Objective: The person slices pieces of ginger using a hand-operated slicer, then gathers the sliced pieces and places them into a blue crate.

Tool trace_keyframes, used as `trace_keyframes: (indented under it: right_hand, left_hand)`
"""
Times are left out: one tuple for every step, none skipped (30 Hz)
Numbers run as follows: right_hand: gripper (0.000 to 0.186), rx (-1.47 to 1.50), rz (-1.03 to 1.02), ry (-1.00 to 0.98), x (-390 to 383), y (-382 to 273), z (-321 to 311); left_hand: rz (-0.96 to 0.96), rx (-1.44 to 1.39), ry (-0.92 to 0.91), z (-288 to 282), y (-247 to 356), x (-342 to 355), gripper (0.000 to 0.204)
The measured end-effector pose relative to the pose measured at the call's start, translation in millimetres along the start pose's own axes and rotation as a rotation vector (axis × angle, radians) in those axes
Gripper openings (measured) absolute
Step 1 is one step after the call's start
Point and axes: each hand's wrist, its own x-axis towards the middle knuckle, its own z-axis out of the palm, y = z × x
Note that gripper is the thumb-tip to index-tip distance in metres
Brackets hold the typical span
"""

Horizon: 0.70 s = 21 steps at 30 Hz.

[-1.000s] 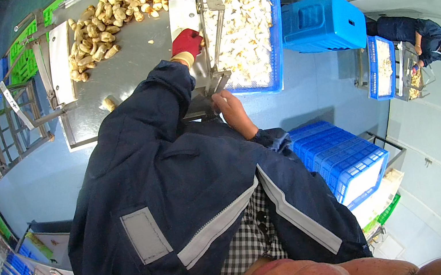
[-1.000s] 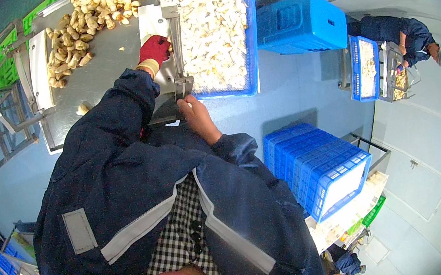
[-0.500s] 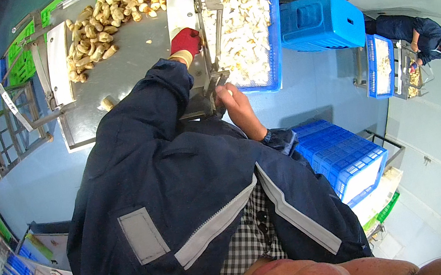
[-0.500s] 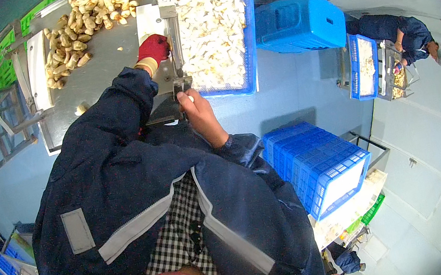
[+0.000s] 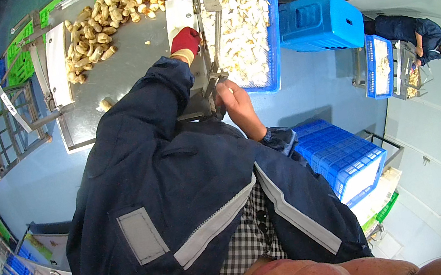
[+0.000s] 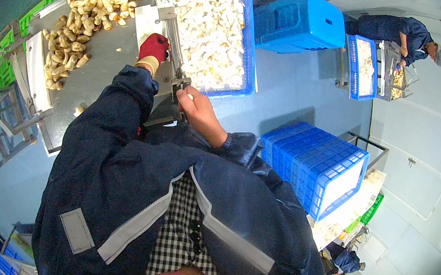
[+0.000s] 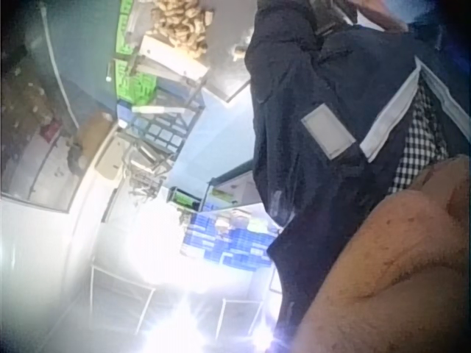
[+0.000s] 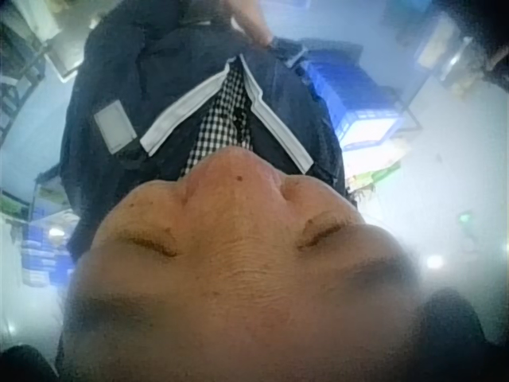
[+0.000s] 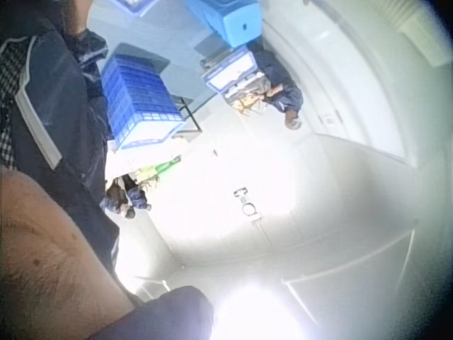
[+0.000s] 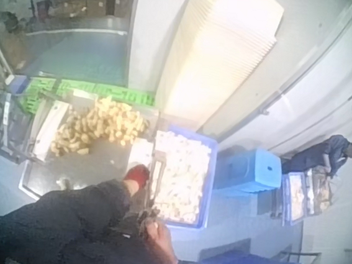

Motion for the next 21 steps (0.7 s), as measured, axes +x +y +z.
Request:
trace_keyframes:
  right_hand:
    - [0.028, -0.076, -0.122, 0.021, 1, 12, 0]
    - [0.029, -0.153, -0.243, 0.043, 4, 30, 2]
    - [0.029, -0.086, -0.214, 0.018, 15, 69, 6]
    - [0.029, -0.085, -0.212, 0.009, 15, 70, 13]
    - [0.028, -0.095, -0.210, 0.021, 14, 72, 19]
    - [0.027, -0.107, -0.209, 0.044, 14, 74, 20]
    - [0.027, -0.106, -0.209, 0.049, 15, 75, 18]
    - [0.026, -0.087, -0.192, 0.027, 17, 76, 14]
    - [0.025, -0.066, -0.172, -0.005, 16, 73, 14]
    - [0.025, -0.064, -0.169, -0.009, 15, 70, 18]
    - [0.026, -0.047, -0.143, -0.015, 13, 67, 22]
    - [0.026, -0.032, -0.117, -0.010, 13, 64, 22]
    - [0.026, -0.031, -0.116, -0.008, 12, 63, 22]
    - [0.026, -0.039, -0.119, -0.020, 12, 62, 22]
    - [0.026, -0.049, -0.118, -0.008, 12, 64, 17]
    - [0.026, -0.048, -0.109, 0.020, 11, 67, 9]
    - [0.026, -0.067, -0.149, 0.036, 11, 68, 4]
    - [0.026, -0.083, -0.195, 0.029, 11, 66, 7]
    - [0.026, -0.077, -0.195, 0.024, 11, 65, 10]
    - [0.026, -0.060, -0.175, -0.006, 12, 64, 12]
    - [0.026, -0.045, -0.151, -0.024, 12, 64, 11]
  left_hand:
    - [-0.035, -0.051, -0.007, 3, 3, 0, 0.020]
    - [-0.070, -0.102, -0.015, 6, 7, 1, 0.020]
    - [-0.062, -0.100, -0.016, 8, 10, 1, 0.020]
    - [-0.017, -0.059, 0.021, 9, 1, 2, 0.020]
    - [0.029, -0.018, 0.057, 10, -6, 2, 0.020]
    - [0.084, 0.023, 0.086, 12, -6, 3, 0.020]
    - [0.087, 0.024, 0.082, 15, -4, 4, 0.020]
    - [0.166, 0.069, 0.198, 20, -1, 5, 0.022]
    - [0.237, 0.116, 0.318, 23, -6, 5, 0.024]
    - [0.182, 0.039, 0.264, 20, -8, 7, 0.026]
    - [0.101, -0.046, 0.215, 19, -15, 14, 0.026]
    - [0.028, -0.134, 0.160, 19, -11, 15, 0.025]
    - [0.029, -0.133, 0.157, 18, -9, 13, 0.025]
    - [-0.033, -0.183, 0.124, 16, -8, 12, 0.023]
    - [-0.083, -0.235, 0.069, 18, 9, 6, 0.022]
    - [-0.072, -0.234, 0.042, 21, 32, -6, 0.022]
    - [-0.058, -0.403, -0.031, 17, 56, -22, 0.021]
    - [-0.055, -0.568, -0.081, 8, 64, -32, 0.021]
    - [-0.041, -0.686, -0.212, 5, 54, -28, 0.021]
    - [0.026, -0.740, -0.257, -1, 47, -27, 0.022]
    - [0.075, -0.682, -0.203, -18, 48, -35, 0.024]
